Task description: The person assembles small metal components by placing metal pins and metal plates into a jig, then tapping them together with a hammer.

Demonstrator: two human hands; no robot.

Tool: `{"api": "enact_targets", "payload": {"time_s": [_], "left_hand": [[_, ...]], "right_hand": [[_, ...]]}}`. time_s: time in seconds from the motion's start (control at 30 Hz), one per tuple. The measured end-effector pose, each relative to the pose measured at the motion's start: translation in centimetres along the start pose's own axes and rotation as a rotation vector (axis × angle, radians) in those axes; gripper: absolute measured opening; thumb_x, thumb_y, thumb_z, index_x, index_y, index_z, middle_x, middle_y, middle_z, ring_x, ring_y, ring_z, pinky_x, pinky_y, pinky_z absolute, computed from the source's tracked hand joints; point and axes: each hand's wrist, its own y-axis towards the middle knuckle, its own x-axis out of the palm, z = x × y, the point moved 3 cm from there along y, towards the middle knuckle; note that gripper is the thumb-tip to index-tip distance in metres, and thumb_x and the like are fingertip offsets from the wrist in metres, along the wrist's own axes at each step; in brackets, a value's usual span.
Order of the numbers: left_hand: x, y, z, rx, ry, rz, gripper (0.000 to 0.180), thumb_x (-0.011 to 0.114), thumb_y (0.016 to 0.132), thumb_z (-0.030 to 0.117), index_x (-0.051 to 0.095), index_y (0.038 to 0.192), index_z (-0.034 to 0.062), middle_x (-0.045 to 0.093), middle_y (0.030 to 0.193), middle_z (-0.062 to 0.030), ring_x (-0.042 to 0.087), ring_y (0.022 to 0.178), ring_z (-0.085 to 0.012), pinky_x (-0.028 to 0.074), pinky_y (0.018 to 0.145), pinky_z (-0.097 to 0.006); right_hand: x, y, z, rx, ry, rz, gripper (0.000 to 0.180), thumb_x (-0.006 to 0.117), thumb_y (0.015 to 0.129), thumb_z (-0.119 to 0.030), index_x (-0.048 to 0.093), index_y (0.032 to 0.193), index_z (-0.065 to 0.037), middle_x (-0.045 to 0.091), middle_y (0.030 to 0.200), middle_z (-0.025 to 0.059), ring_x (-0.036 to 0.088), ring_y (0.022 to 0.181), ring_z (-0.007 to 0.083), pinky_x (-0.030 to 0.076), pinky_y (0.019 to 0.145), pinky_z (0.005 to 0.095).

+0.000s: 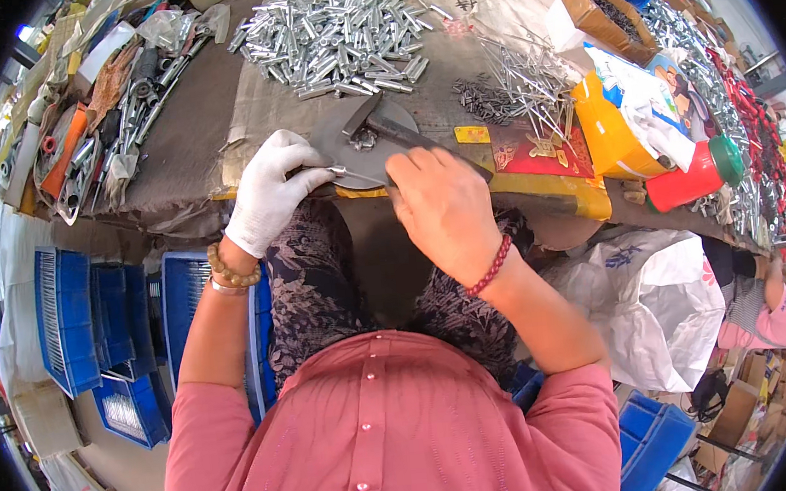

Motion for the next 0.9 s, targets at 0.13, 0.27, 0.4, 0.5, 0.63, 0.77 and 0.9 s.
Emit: {"api": "enact_targets", "payload": {"time_s": [0.13, 0.27, 0.4, 0.5, 0.63, 0.77, 0.9], "left_hand": [[0.5, -0.8, 1.2, 0.099, 0.166, 0.153, 0.020, 0.080, 0.086, 0.006, 0.078, 0.105, 0.0035, 0.067, 0.100, -0.0104, 0.066, 0.094, -0.0249, 0.053, 0.085, -0.034], [2.2, -3.9, 2.7, -0.152, -0.059, 0.376, 0.029, 0.076, 0.093, 0.003, 0.075, 0.122, 0.0025, 0.074, 0.103, -0.0099, 0.067, 0.083, -0.0179, 0.055, 0.079, -0.028], [4.4, -5.3, 2.5, -0.513, -0.581, 0.295, 0.050, 0.063, 0.104, 0.007, 0.052, 0.153, 0.0019, 0.071, 0.096, -0.0042, 0.057, 0.068, -0.0052, 0.047, 0.060, -0.021], [4.8, -5.3, 2.7, -0.589, -0.746, 0.274, 0.057, 0.064, 0.104, 0.013, 0.045, 0.157, 0.0014, 0.070, 0.095, -0.0037, 0.055, 0.067, -0.0044, 0.044, 0.057, -0.020], [3.5, -6.2, 3.0, -0.604, -0.792, 0.287, 0.066, 0.068, 0.101, 0.016, 0.040, 0.158, -0.0020, 0.073, 0.100, -0.0057, 0.054, 0.067, -0.0042, 0.043, 0.057, -0.020], [2.9, -7.5, 1.8, -0.541, -0.834, 0.357, 0.067, 0.073, 0.097, 0.013, 0.042, 0.155, -0.0027, 0.073, 0.100, -0.0087, 0.052, 0.066, -0.0051, 0.041, 0.057, -0.021], [0.7, -10.4, -0.1, -0.524, -0.879, 0.532, 0.068, 0.074, 0.096, 0.014, 0.041, 0.154, -0.0019, 0.071, 0.106, -0.0097, 0.053, 0.072, -0.0049, 0.042, 0.061, -0.020]], "right_hand": [[0.5, -1.2, -0.5, 0.244, 0.309, -0.165, 0.019, 0.077, 0.085, -0.011, 0.061, 0.092, -0.003, 0.066, 0.075, 0.0147, 0.065, 0.070, 0.0387, 0.052, 0.066, 0.0478], [1.5, -2.0, -0.7, 0.406, 0.562, -0.330, 0.022, 0.075, 0.087, -0.013, 0.058, 0.092, 0.000, 0.062, 0.067, 0.0163, 0.059, 0.059, 0.0363, 0.048, 0.060, 0.0449], [2.8, -3.5, -1.1, 0.516, 0.765, -0.324, 0.020, 0.075, 0.089, -0.012, 0.061, 0.094, 0.001, 0.058, 0.066, 0.0151, 0.050, 0.057, 0.0272, 0.045, 0.058, 0.0401], [2.8, -3.7, -2.0, 0.537, 0.753, -0.294, 0.018, 0.075, 0.090, -0.011, 0.062, 0.096, 0.001, 0.058, 0.066, 0.0145, 0.049, 0.056, 0.0250, 0.045, 0.058, 0.0393], [3.8, -3.4, -3.9, 0.501, 0.769, -0.312, 0.019, 0.075, 0.090, -0.011, 0.065, 0.102, 0.000, 0.062, 0.070, 0.0146, 0.056, 0.057, 0.0253, 0.047, 0.059, 0.0388], [4.8, -3.3, -5.3, 0.475, 0.733, -0.355, 0.026, 0.077, 0.091, -0.013, 0.067, 0.113, -0.002, 0.068, 0.074, 0.0159, 0.063, 0.062, 0.0253, 0.050, 0.062, 0.0375], [4.1, -3.0, -3.6, 0.393, 0.842, -0.248, 0.026, 0.073, 0.099, -0.010, 0.068, 0.124, -0.003, 0.074, 0.094, 0.0066, 0.065, 0.077, 0.0117, 0.053, 0.070, 0.0290]]}}
